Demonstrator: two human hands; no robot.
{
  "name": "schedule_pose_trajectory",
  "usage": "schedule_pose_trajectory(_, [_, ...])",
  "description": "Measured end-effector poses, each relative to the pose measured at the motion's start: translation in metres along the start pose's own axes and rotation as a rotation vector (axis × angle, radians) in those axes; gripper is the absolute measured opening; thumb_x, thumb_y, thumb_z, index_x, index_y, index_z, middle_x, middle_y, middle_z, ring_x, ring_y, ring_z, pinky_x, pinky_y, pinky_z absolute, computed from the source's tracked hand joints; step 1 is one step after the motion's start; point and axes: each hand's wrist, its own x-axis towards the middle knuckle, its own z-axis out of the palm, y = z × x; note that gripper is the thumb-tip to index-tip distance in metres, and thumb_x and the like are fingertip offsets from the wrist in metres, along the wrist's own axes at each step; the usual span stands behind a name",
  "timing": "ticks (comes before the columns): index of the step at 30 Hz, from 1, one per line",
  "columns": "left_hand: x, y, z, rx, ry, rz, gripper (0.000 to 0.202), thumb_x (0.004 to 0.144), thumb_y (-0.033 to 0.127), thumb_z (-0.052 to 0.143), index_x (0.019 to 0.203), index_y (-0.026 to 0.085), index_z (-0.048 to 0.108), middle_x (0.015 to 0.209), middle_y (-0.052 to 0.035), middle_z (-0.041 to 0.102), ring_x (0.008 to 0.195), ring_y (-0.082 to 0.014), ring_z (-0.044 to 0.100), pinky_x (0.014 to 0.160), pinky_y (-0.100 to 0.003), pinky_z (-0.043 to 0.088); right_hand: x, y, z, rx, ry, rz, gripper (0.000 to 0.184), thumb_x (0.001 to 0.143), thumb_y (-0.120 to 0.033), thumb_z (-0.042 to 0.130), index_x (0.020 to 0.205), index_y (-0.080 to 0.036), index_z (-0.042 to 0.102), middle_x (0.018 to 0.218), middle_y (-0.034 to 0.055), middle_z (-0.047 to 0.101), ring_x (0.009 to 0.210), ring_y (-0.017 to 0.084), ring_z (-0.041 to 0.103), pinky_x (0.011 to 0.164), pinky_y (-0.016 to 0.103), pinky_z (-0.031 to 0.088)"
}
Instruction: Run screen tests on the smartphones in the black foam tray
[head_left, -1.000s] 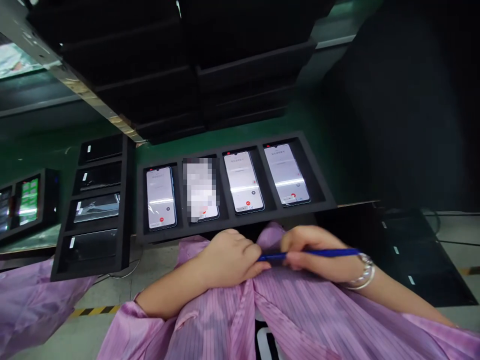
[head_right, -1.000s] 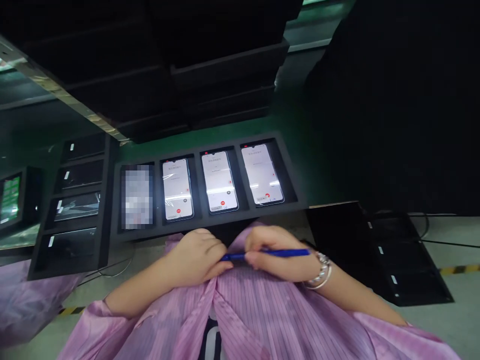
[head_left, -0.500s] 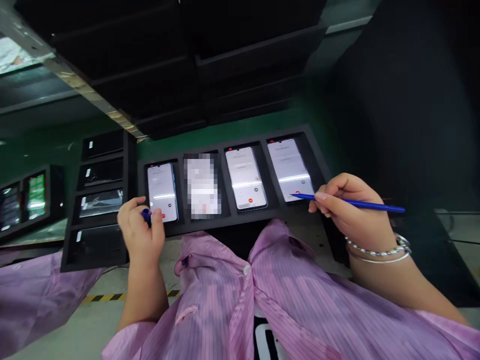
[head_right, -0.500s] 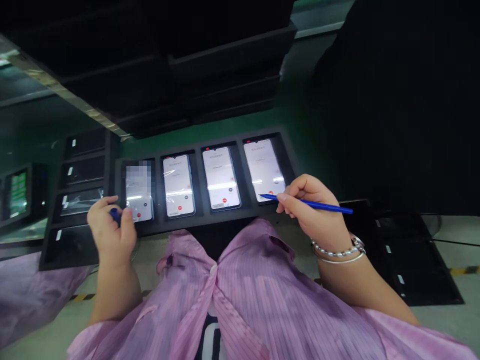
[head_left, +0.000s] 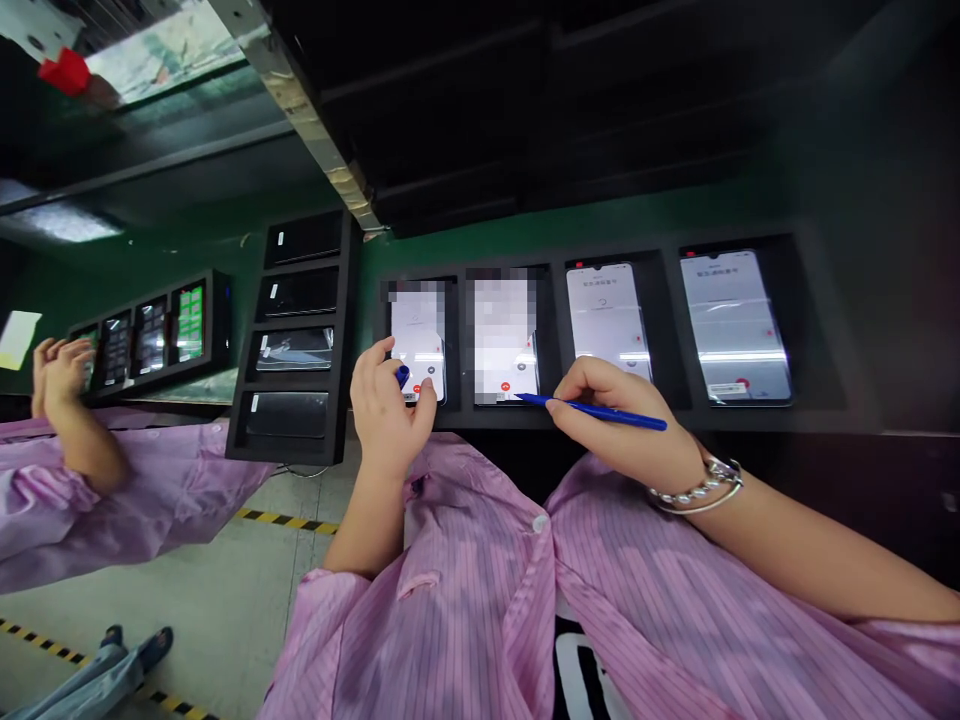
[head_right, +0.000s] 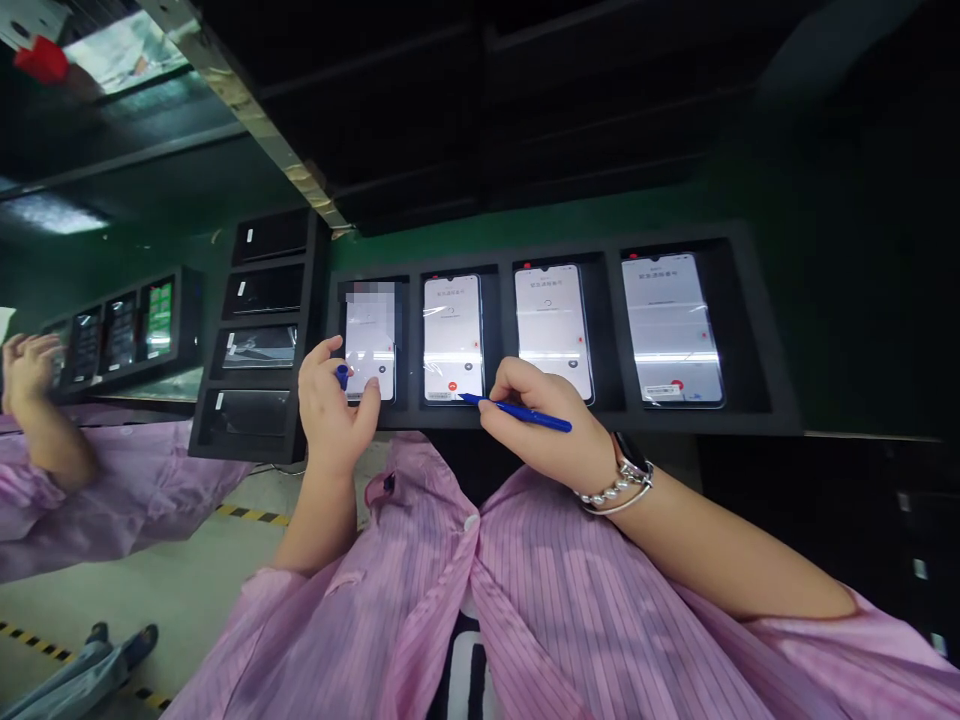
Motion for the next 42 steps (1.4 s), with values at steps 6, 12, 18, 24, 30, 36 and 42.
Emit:
schedule_pose_trajectory(6, [-0.001,-0.002,0.000,-0.033,0.024,0.067,0.025,0.092,0.029,0.063,0.110,0.022,0.047,0.137,-0.0196,0.062,0.130,-0.0331,0.058,0.106,-0.051,0.048,0.001,-0.005,0.003,-0.104,0.003,0.020,0.021,0.088,-0.036,0.060,0.073,-0.025,0.051,0.069,-0.0013,0.058,0.063,0.015,0.051,0.059,0.030,0.039])
schedule_pose_trajectory(12, [-0.003,-0.003,-0.001,-0.060,0.013,0.046,0.027,0.091,0.031,0.064,0.110,0.023,0.047,0.138,-0.0186,0.060,0.131,-0.0334,0.057,0.107,-0.052,0.047,0.004,-0.005,0.003,-0.159,-0.018,0.044,0.020,0.086,-0.033,0.060,0.072,-0.026,0.048,0.071,-0.0007,0.060,0.065,0.016,0.052,0.061,0.032,0.040])
schedule_pose_trajectory(18, [-0.005,-0.003,-0.002,-0.116,0.032,0.032,0.026,0.094,0.030,0.062,0.112,0.023,0.046,0.139,-0.0191,0.060,0.132,-0.0326,0.057,0.106,-0.050,0.048,-0.004,-0.003,0.004,-0.065,0.063,0.074,0.020,0.086,-0.031,0.063,0.072,-0.025,0.050,0.072,0.0002,0.061,0.064,0.016,0.053,0.059,0.032,0.042])
schedule_pose_trajectory(24, [-0.008,-0.004,-0.004,-0.267,0.072,0.027,0.016,0.104,0.038,0.047,0.109,0.023,0.049,0.132,-0.0161,0.065,0.124,-0.0289,0.062,0.103,-0.048,0.050,0.009,-0.028,0.040,0.082,-0.035,-0.080,0.017,0.089,-0.032,0.065,0.078,-0.023,0.056,0.071,-0.0013,0.060,0.062,0.014,0.054,0.060,0.030,0.041])
schedule_pose_trajectory(30, [-0.012,-0.002,-0.007,-0.379,0.103,0.020,0.023,0.108,0.037,0.037,0.105,0.022,0.054,0.126,-0.0142,0.067,0.118,-0.0274,0.062,0.103,-0.048,0.049,0.039,-0.038,0.079,0.040,-0.115,-0.183,0.019,0.087,-0.032,0.062,0.074,-0.022,0.053,0.065,-0.0048,0.054,0.057,0.011,0.047,0.057,0.027,0.036])
schedule_pose_trajectory(36, [-0.014,-0.001,-0.007,-0.357,0.083,0.059,0.023,0.108,0.036,0.036,0.105,0.021,0.053,0.125,-0.0154,0.069,0.116,-0.0277,0.063,0.103,-0.048,0.050,0.038,-0.036,0.083,-0.039,-0.122,-0.103,0.017,0.086,-0.032,0.061,0.075,-0.023,0.052,0.066,-0.0043,0.057,0.059,0.012,0.051,0.057,0.027,0.038])
schedule_pose_trajectory(42, [-0.016,-0.002,-0.007,-0.366,0.077,0.060,0.023,0.107,0.034,0.035,0.104,0.021,0.053,0.124,-0.0152,0.069,0.116,-0.0277,0.063,0.103,-0.048,0.050,0.038,-0.038,0.084,-0.070,-0.122,-0.144,0.016,0.082,-0.028,0.062,0.071,-0.023,0.051,0.062,-0.0050,0.054,0.055,0.011,0.047,0.053,0.027,0.036])
